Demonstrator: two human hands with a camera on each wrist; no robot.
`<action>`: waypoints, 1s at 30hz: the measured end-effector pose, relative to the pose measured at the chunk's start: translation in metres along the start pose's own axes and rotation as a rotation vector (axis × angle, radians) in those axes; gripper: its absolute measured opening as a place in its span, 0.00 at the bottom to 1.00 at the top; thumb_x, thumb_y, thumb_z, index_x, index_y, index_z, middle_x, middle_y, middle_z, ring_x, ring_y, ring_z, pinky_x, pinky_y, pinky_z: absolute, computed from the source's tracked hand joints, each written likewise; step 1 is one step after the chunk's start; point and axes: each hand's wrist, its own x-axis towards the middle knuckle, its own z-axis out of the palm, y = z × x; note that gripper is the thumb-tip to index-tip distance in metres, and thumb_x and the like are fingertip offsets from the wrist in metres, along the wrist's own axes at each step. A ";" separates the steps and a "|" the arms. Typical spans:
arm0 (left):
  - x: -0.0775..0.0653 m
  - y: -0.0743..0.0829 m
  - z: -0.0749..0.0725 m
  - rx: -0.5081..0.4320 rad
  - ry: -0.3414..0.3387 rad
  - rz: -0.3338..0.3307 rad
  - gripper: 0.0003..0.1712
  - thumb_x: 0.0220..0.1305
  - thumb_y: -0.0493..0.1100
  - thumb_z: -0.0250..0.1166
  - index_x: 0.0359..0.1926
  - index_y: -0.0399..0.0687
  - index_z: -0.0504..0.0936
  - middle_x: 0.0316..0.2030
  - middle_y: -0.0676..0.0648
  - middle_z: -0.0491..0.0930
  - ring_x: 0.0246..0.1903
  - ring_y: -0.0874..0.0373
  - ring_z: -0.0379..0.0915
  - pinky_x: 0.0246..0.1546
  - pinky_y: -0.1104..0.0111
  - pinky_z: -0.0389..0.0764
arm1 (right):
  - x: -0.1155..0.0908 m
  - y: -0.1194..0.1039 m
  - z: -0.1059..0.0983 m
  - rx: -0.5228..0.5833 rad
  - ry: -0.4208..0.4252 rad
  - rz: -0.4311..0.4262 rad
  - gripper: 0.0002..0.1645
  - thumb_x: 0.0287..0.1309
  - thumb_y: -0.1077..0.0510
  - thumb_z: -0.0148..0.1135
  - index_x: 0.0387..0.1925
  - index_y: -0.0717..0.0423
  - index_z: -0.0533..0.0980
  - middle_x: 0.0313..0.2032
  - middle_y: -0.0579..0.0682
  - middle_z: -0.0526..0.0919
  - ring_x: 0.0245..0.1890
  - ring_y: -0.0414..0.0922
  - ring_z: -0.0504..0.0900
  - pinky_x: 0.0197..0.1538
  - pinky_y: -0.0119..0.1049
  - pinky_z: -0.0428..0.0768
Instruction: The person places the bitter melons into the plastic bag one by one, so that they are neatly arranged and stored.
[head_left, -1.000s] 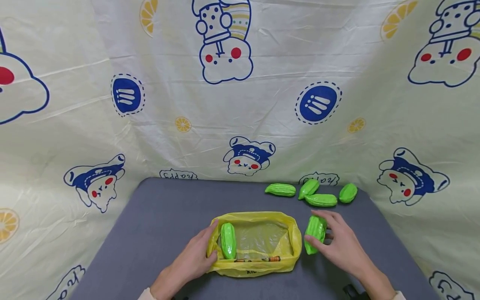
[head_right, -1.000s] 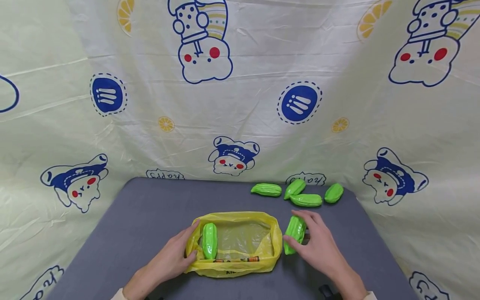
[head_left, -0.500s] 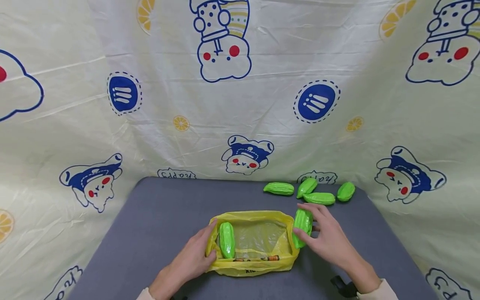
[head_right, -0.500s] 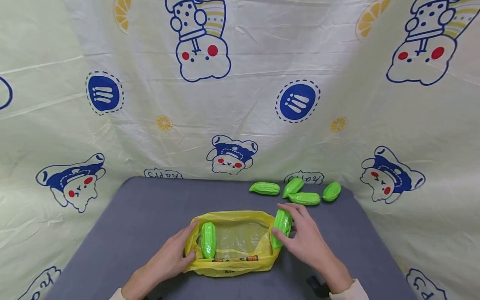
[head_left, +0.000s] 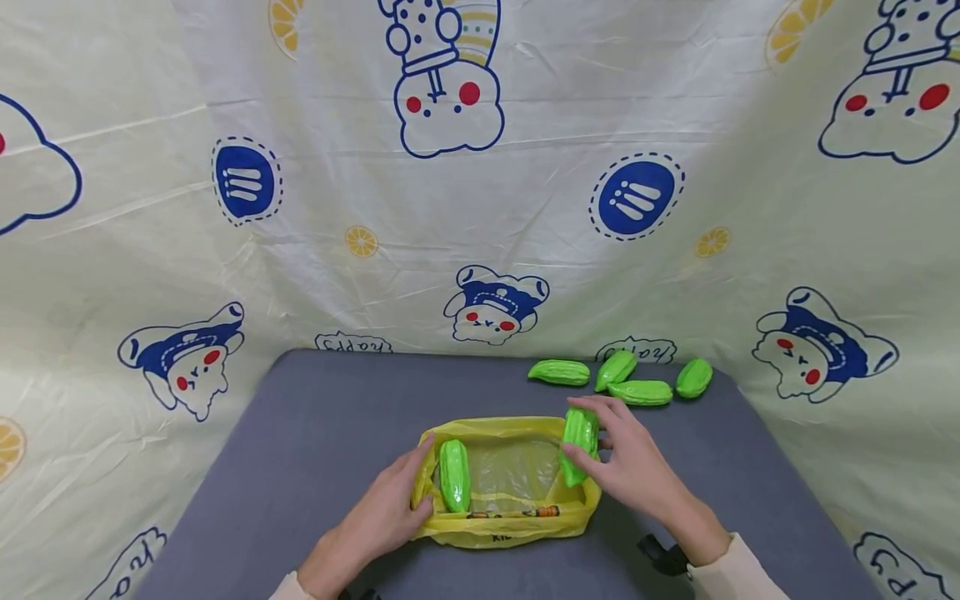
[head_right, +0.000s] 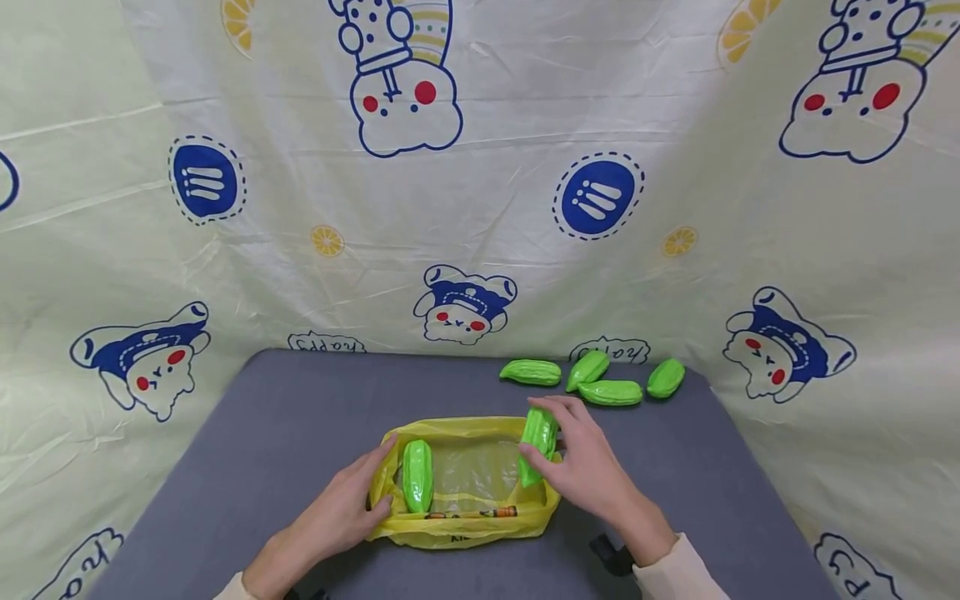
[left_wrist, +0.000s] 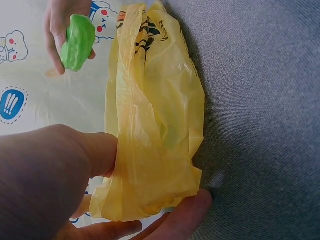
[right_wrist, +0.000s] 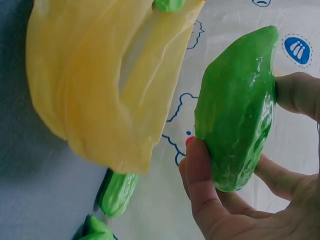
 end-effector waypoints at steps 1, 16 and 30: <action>0.000 0.001 -0.001 0.000 0.001 0.000 0.53 0.66 0.33 0.73 0.91 0.41 0.66 0.77 0.31 0.81 0.74 0.35 0.83 0.71 0.40 0.86 | 0.001 -0.001 0.002 0.010 -0.005 -0.001 0.39 0.76 0.49 0.80 0.82 0.49 0.77 0.75 0.59 0.78 0.65 0.57 0.90 0.57 0.50 0.95; 0.001 0.000 0.000 -0.017 -0.033 -0.044 0.52 0.69 0.33 0.71 0.92 0.42 0.64 0.79 0.30 0.79 0.76 0.33 0.81 0.71 0.39 0.86 | 0.016 -0.016 0.025 0.068 -0.083 0.002 0.40 0.75 0.51 0.81 0.82 0.46 0.77 0.76 0.59 0.79 0.62 0.53 0.92 0.56 0.41 0.95; 0.001 -0.002 -0.001 -0.017 -0.017 -0.022 0.54 0.69 0.34 0.73 0.92 0.42 0.64 0.78 0.29 0.80 0.75 0.33 0.82 0.71 0.39 0.87 | 0.028 -0.024 0.046 0.065 -0.139 -0.033 0.41 0.75 0.52 0.81 0.83 0.47 0.76 0.77 0.60 0.77 0.66 0.57 0.89 0.60 0.50 0.95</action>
